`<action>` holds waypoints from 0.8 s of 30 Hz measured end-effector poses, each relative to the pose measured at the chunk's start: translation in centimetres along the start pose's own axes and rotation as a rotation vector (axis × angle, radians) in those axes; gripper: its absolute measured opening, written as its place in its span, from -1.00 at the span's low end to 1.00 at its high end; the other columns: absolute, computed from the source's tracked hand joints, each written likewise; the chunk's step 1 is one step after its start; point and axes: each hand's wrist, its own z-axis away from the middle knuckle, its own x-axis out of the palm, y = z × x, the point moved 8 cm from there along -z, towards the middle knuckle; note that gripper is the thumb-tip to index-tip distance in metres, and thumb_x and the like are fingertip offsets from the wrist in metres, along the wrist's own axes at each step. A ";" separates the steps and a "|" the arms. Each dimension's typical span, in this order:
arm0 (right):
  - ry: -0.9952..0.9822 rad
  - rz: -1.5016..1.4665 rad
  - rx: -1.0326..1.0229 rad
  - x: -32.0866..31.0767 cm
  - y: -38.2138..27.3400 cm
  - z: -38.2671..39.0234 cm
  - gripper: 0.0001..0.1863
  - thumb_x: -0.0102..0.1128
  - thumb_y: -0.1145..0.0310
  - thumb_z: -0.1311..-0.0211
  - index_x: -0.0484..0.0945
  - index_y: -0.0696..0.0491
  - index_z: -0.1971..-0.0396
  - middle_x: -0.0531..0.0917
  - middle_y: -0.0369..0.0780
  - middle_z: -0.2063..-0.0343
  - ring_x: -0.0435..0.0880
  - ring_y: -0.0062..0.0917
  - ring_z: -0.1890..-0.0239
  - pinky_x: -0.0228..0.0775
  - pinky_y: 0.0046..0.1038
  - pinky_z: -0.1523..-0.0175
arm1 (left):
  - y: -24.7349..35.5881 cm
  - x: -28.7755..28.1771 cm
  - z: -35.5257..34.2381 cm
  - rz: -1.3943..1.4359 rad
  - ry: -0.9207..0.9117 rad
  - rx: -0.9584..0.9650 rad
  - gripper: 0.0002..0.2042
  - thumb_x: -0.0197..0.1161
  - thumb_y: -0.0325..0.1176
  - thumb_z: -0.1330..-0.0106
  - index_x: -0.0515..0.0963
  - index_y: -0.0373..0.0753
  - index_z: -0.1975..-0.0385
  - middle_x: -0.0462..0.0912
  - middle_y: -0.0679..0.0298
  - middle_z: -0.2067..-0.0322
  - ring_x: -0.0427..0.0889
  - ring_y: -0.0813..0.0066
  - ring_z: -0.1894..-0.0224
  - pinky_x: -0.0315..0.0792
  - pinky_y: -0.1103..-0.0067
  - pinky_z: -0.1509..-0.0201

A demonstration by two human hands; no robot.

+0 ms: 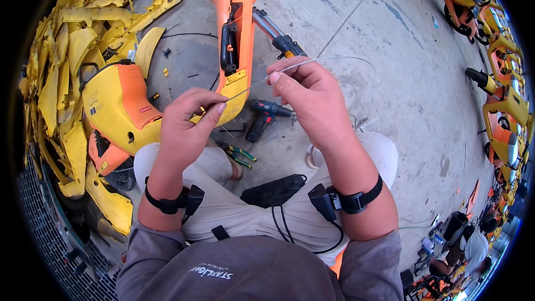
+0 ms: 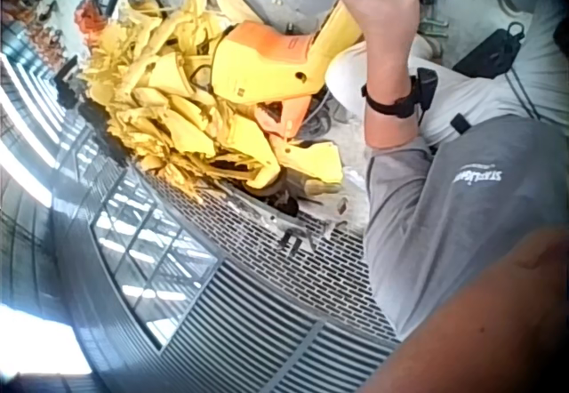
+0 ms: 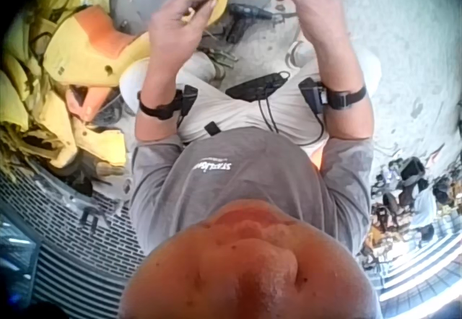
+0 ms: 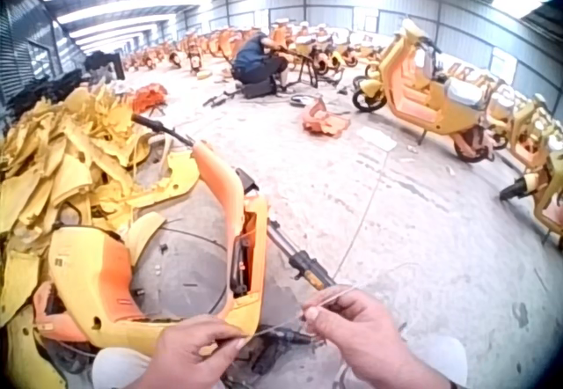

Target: The person repairs electrical wiring on a scooter frame by hand, stripping and connecting thin wires while sitting on the floor of a warehouse.

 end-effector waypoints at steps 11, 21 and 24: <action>-0.039 -0.061 0.056 1.8 1.4 0.2 -0.81 0.21 0.44 -0.20 0.55 0.18 0.21 0.62 -0.24 0.38 0.55 -0.67 0.39 0.37 -0.61 0.27 | 2.4 -0.3 0.4 -0.249 0.214 0.289 -0.90 0.32 -0.63 -0.08 0.58 -0.34 0.41 0.56 0.21 0.40 0.56 0.43 0.39 0.44 0.59 0.32; -0.014 -0.041 0.055 0.5 0.7 0.1 -0.81 0.21 0.45 -0.21 0.55 0.19 0.21 0.62 -0.23 0.36 0.54 -0.67 0.37 0.37 -0.60 0.26 | -0.8 0.3 0.2 0.023 -0.130 -0.119 -0.85 0.19 -0.41 -0.31 0.59 -0.36 0.25 0.56 0.26 0.41 0.51 0.61 0.41 0.38 0.66 0.34; -0.051 -0.048 0.036 0.4 0.7 0.0 -0.79 0.22 0.35 -0.23 0.56 0.14 0.21 0.61 -0.32 0.37 0.51 -0.73 0.35 0.33 -0.66 0.26 | -1.5 0.4 0.8 0.081 -0.195 -0.181 -0.83 0.17 -0.39 -0.33 0.59 -0.37 0.24 0.55 0.27 0.43 0.48 0.63 0.42 0.37 0.67 0.34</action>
